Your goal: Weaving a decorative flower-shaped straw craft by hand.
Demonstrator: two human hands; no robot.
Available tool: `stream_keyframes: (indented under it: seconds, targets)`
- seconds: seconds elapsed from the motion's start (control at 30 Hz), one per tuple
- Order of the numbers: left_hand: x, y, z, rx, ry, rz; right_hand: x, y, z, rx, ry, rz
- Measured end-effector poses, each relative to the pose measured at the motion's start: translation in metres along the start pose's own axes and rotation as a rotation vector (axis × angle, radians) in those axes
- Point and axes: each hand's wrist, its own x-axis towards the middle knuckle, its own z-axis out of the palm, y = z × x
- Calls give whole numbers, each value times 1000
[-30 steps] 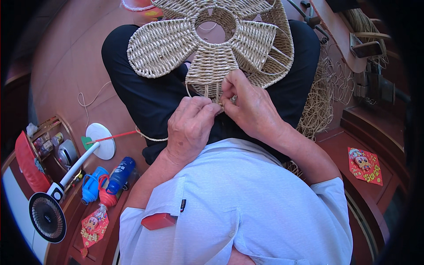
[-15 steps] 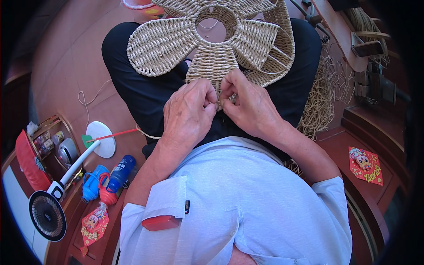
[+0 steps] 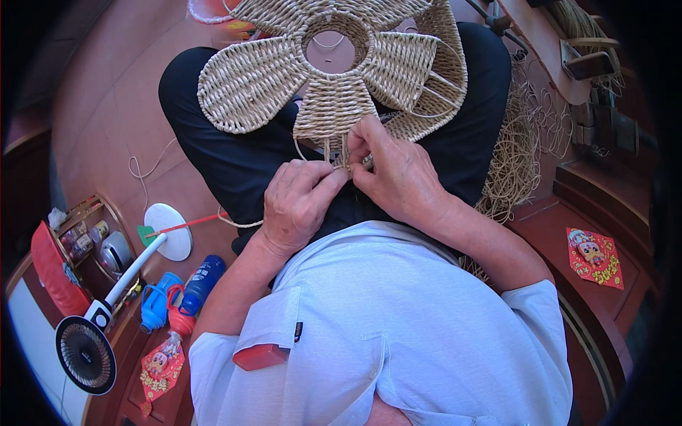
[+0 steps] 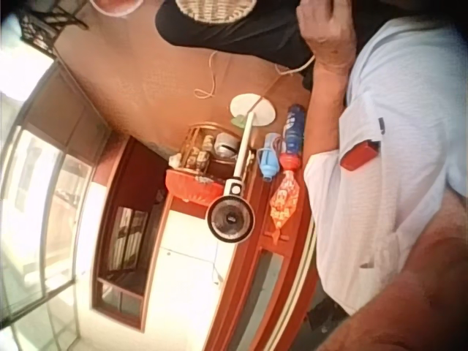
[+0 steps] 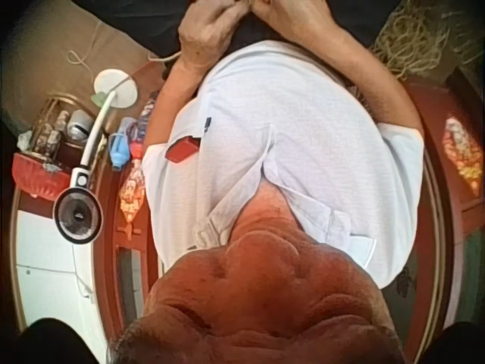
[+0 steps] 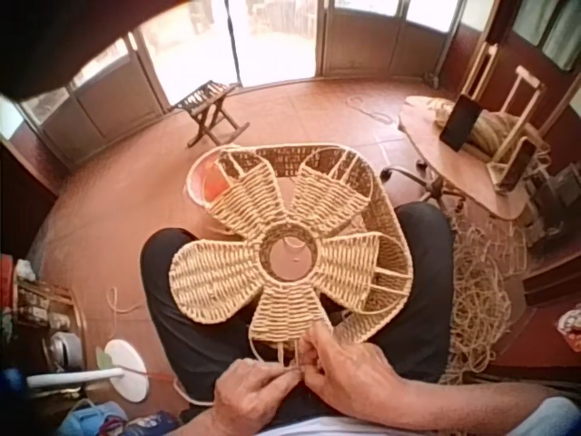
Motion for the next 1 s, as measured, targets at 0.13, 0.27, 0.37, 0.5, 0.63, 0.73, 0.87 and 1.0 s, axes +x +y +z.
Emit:
stream_keyframes:
  seconds: [0.13,0.27,0.37,0.5,0.63,0.73,0.87,1.0]
  targets:
    - [1,-6,-10,158,-85,234,-2,2,0,18,6,-17]
    - [4,-12,-14,224,-135,324,-3,2,-2,30,-10,-25]
    - [9,-16,-15,259,-179,377,-6,1,-7,83,-36,-40]
    - [18,-19,-15,321,-177,427,-9,1,-8,65,-50,-81]
    - [19,-17,-13,412,-138,447,-14,11,4,44,-1,-199]
    - [15,-17,-16,331,-169,385,-15,12,5,2,38,-285]
    - [2,-8,-14,17,4,95,-22,14,2,-20,41,-308]
    - [-7,22,-29,-195,-96,-614,-24,11,-1,3,58,-286]
